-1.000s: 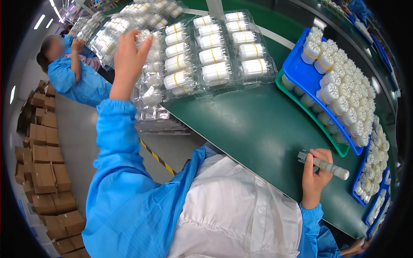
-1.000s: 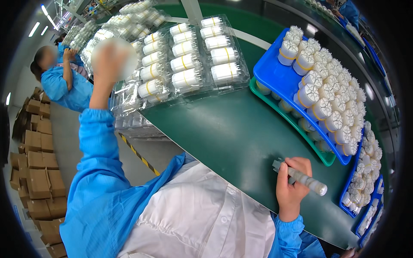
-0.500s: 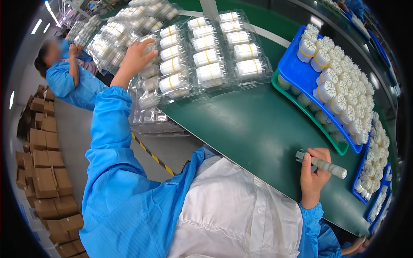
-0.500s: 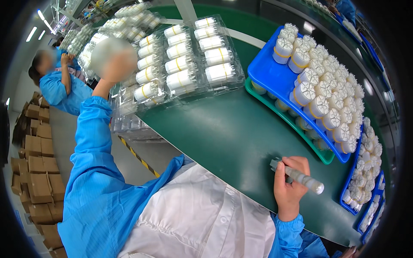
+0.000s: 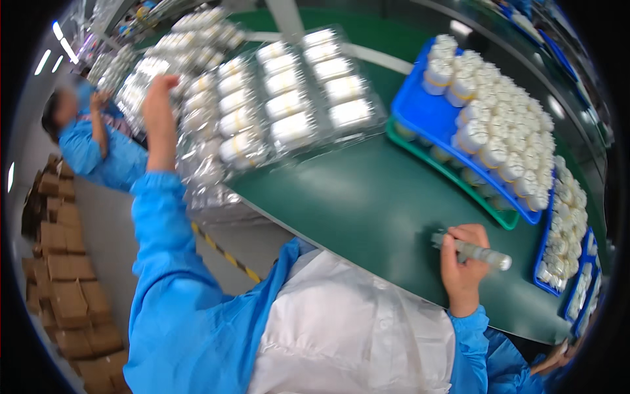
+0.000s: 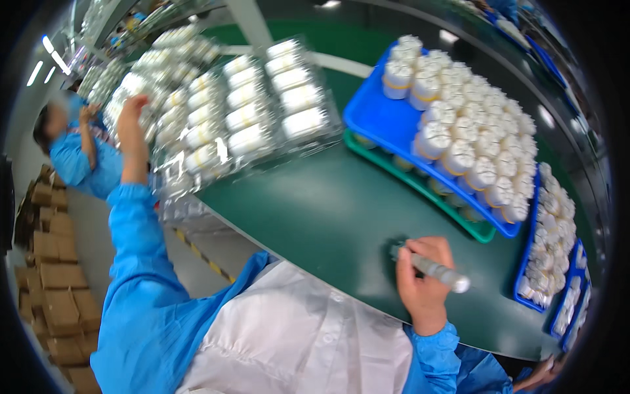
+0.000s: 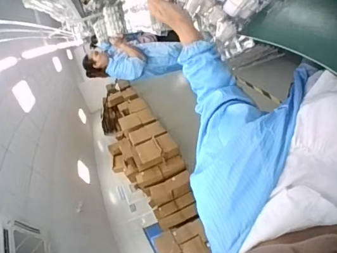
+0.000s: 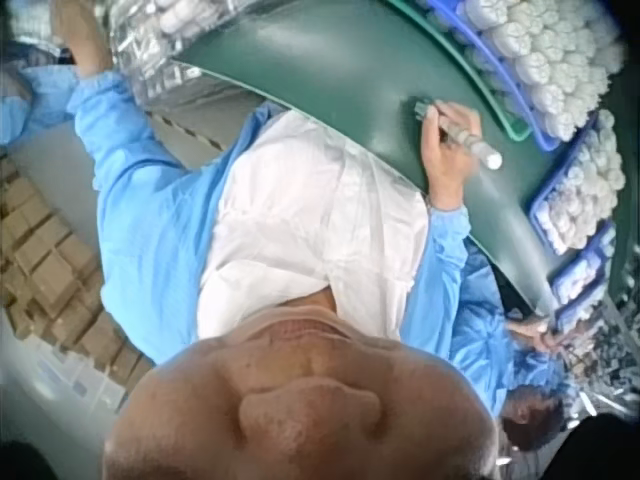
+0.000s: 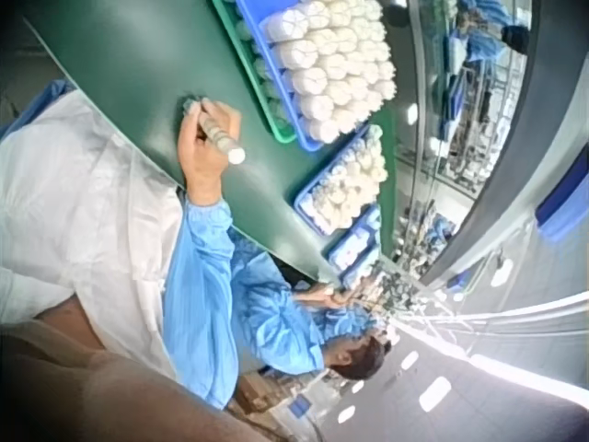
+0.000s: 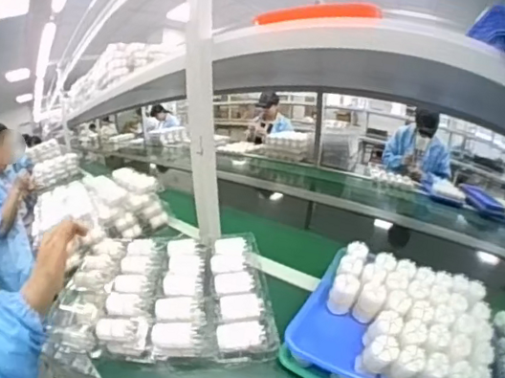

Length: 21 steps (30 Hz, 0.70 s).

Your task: The person inserts a wick into the center of small white candles using a metal tool. They pick up candles from a blue tray, secure the wick, and place the finished candles into a clear plastic packaging tray. The process is repeated continuously throughout the clip.

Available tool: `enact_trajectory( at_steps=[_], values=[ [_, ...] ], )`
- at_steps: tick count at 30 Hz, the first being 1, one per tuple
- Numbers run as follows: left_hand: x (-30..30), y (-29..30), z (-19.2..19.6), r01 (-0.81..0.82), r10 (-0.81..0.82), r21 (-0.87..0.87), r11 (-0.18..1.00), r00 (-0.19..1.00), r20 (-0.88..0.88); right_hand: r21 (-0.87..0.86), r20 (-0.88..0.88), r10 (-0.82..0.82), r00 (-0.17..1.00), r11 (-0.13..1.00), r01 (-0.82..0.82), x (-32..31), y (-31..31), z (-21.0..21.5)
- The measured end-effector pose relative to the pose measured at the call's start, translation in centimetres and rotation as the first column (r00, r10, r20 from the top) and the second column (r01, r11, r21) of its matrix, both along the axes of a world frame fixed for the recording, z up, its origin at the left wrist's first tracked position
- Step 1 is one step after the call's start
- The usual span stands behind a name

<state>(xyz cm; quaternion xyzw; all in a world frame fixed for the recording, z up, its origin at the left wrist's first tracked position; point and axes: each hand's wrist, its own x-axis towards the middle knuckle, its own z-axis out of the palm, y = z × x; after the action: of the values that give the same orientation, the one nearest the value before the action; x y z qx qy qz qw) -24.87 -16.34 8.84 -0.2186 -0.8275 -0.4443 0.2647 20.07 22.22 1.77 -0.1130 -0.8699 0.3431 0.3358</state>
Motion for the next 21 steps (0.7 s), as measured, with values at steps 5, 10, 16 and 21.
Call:
enact_trajectory(
  at_steps=[5,10,16,21],
  values=[
    [15.9,12.1,4.6,0.373,-0.374,-0.029,0.927,0.925,-0.071,0.008,-0.027,0.006,1.000,1.000,-0.006,-0.7,-0.2,0.3],
    [20.5,25.8,2.6,0.692,-0.727,-0.230,0.684,0.671,-0.144,-0.004,-0.026,-0.007,1.000,1.000,0.007,-0.6,0.0,0.0],
    [22.1,34.9,-2.2,0.658,-0.719,-0.306,0.688,0.675,-0.164,-0.002,-0.035,-0.040,0.999,0.999,0.040,-0.5,0.3,0.1],
    [23.0,32.9,-1.3,0.684,-0.701,-0.158,0.712,0.677,-0.224,-0.014,-0.107,-0.051,0.993,0.999,0.050,-0.2,1.0,-0.1]
  ],
)
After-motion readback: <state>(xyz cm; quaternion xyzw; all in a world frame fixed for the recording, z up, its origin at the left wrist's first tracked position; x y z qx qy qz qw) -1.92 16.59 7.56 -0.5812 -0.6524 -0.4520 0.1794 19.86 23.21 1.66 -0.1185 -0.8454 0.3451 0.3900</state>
